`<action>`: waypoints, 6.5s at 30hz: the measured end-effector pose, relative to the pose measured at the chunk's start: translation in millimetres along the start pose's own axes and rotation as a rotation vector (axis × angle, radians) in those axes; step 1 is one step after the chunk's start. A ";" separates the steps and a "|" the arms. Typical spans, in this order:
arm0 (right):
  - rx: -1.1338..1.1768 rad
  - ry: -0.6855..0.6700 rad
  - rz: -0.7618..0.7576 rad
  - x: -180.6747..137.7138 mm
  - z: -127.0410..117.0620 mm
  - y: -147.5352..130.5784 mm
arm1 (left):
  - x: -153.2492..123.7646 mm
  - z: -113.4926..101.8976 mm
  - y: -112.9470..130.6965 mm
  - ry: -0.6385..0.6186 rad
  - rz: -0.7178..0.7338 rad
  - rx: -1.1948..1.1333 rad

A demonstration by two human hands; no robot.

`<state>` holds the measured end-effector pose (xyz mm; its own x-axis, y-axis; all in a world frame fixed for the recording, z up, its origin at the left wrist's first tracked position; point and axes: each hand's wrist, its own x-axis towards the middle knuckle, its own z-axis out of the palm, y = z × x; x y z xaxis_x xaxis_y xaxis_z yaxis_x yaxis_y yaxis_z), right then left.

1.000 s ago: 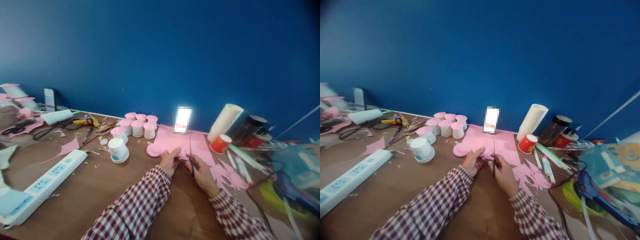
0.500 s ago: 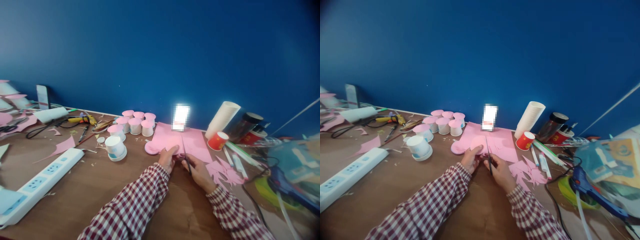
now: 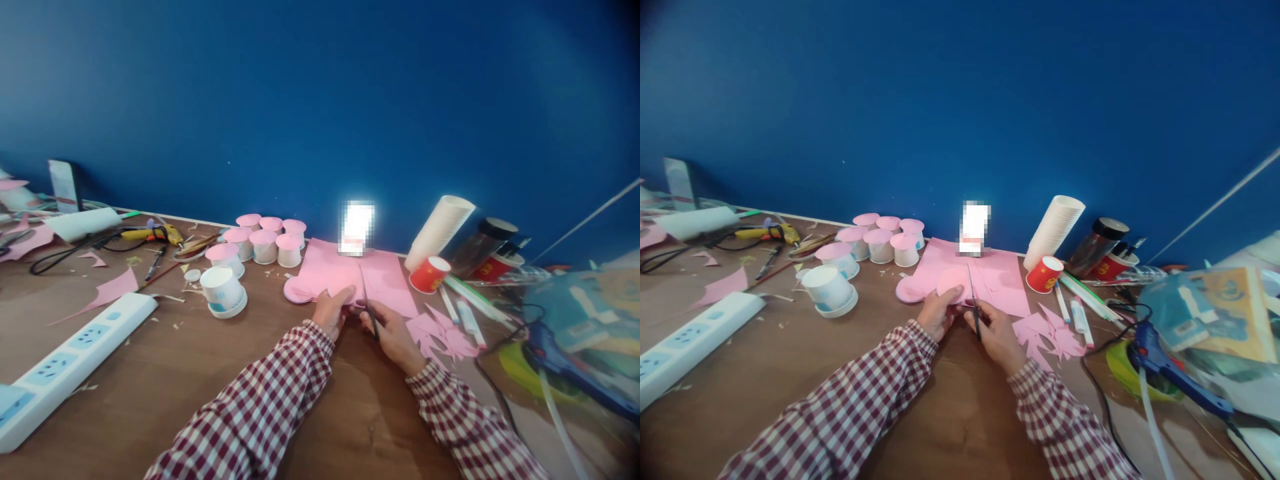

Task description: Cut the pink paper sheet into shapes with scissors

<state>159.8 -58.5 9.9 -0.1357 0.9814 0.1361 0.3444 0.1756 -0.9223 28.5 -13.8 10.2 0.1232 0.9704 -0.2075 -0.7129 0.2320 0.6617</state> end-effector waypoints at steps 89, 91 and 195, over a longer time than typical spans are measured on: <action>0.014 -0.001 0.039 -0.7 0.0 -4.8 | 2.1 -1.8 -3.2 -0.019 0.000 0.020; 0.018 -0.003 0.042 -0.7 -0.3 -5.7 | 2.0 -1.5 -3.2 -0.022 -0.003 0.013; 0.042 -0.010 0.032 -0.6 -1.2 0.4 | 3.2 -0.2 -1.8 0.073 -0.020 0.041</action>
<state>161.1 -58.9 9.9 -0.1346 0.9856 0.1024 0.3095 0.1400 -0.9405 30.1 -11.1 8.2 0.0857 0.9586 -0.2716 -0.6818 0.2552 0.6856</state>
